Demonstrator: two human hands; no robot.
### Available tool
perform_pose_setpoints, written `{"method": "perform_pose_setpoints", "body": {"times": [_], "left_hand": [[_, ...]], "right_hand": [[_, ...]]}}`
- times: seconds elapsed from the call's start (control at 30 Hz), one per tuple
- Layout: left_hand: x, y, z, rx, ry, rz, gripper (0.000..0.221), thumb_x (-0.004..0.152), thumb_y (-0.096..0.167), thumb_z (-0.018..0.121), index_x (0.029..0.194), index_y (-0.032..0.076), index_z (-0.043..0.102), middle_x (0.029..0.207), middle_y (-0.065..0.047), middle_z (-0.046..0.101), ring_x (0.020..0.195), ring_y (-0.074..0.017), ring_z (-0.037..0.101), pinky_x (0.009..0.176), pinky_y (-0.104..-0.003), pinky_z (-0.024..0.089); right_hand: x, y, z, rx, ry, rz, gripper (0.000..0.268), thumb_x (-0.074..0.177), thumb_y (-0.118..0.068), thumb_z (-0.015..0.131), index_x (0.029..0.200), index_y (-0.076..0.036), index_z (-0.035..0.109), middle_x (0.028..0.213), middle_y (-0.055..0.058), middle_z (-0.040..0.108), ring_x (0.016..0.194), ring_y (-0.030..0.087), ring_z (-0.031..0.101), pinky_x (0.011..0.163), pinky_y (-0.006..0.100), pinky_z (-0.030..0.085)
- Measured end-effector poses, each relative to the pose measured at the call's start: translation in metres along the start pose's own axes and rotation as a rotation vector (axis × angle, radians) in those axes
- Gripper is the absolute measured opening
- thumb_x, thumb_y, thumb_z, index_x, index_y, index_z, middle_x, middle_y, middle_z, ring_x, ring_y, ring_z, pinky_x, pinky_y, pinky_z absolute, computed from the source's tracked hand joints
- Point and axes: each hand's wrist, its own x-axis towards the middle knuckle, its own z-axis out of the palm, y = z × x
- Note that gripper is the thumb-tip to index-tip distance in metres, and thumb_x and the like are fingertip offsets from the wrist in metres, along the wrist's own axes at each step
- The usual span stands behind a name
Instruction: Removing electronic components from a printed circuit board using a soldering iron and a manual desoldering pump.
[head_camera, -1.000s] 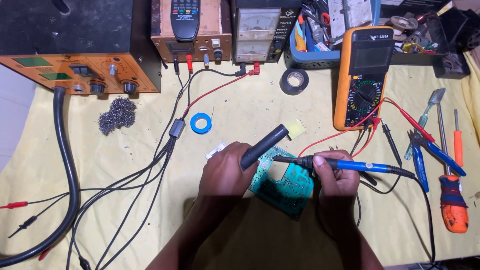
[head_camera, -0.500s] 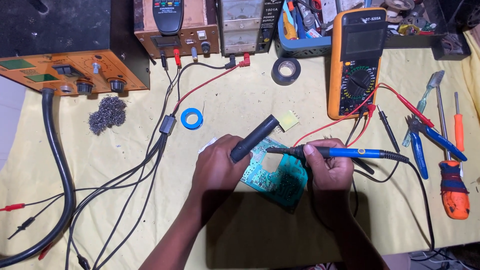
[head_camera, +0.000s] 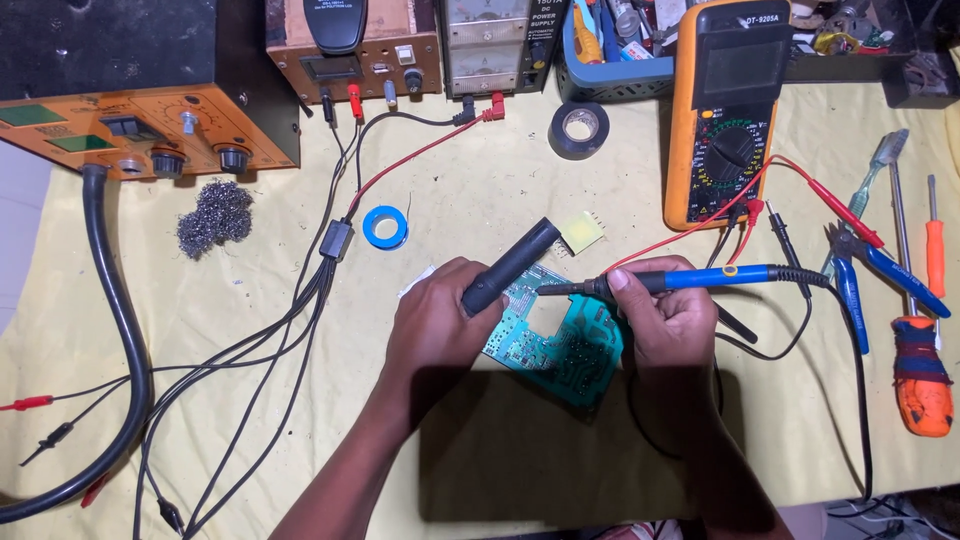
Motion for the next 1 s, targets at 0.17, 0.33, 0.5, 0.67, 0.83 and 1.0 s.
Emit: {"method": "perform_pose_setpoints", "body": {"times": [0.17,0.33,0.5,0.67,0.83,1.0], "left_hand": [[0.0,-0.003,0.0,-0.006,-0.006,0.005,0.019,0.093,0.019,0.062,0.102,0.009,0.075,0.081,-0.01,0.066,0.079,-0.028,0.068,0.075,-0.043,0.056],[0.001,-0.004,0.0,-0.004,0.01,0.015,0.018,0.092,0.019,0.063,0.101,0.009,0.075,0.081,-0.01,0.066,0.079,-0.0283,0.069,0.074,-0.043,0.056],[0.002,-0.006,0.001,0.005,0.017,0.015,0.019,0.093,0.02,0.065,0.103,0.006,0.074,0.083,-0.011,0.066,0.081,-0.0299,0.07,0.076,-0.045,0.056],[0.002,-0.007,0.002,-0.012,0.019,0.016,0.019,0.093,0.02,0.064,0.103,0.006,0.074,0.083,-0.012,0.067,0.081,-0.0298,0.07,0.076,-0.045,0.056],[0.001,-0.002,0.001,-0.018,0.016,0.004,0.019,0.093,0.018,0.065,0.105,0.004,0.074,0.085,-0.013,0.068,0.082,-0.0311,0.071,0.078,-0.046,0.057],[0.001,-0.004,0.003,-0.015,0.023,0.011,0.02,0.094,0.018,0.065,0.105,0.005,0.074,0.084,-0.013,0.068,0.082,-0.0307,0.071,0.077,-0.046,0.057]], "right_hand": [[0.001,0.002,-0.003,0.008,-0.019,0.0,0.018,0.099,-0.012,0.071,0.105,0.004,0.066,0.065,0.009,0.062,0.061,0.008,0.054,0.062,0.025,0.049],[-0.002,-0.001,-0.005,0.072,-0.029,0.024,0.021,0.097,-0.013,0.071,0.107,0.005,0.066,0.071,0.014,0.066,0.064,0.012,0.06,0.065,0.026,0.052],[-0.004,0.015,-0.011,0.062,-0.035,0.03,0.021,0.101,-0.015,0.066,0.112,0.003,0.065,0.078,0.012,0.066,0.071,0.012,0.061,0.073,0.026,0.054],[-0.003,0.027,-0.015,0.051,-0.042,0.032,0.021,0.102,-0.014,0.065,0.113,0.004,0.064,0.079,0.011,0.065,0.074,0.011,0.06,0.074,0.026,0.054],[-0.002,0.027,-0.017,0.041,-0.053,0.021,0.02,0.102,-0.014,0.065,0.112,0.003,0.065,0.076,0.011,0.064,0.072,0.012,0.059,0.075,0.027,0.054],[0.001,0.029,-0.018,0.043,-0.075,0.012,0.019,0.103,-0.015,0.064,0.11,0.003,0.065,0.073,0.011,0.062,0.069,0.013,0.06,0.074,0.028,0.054]]}}
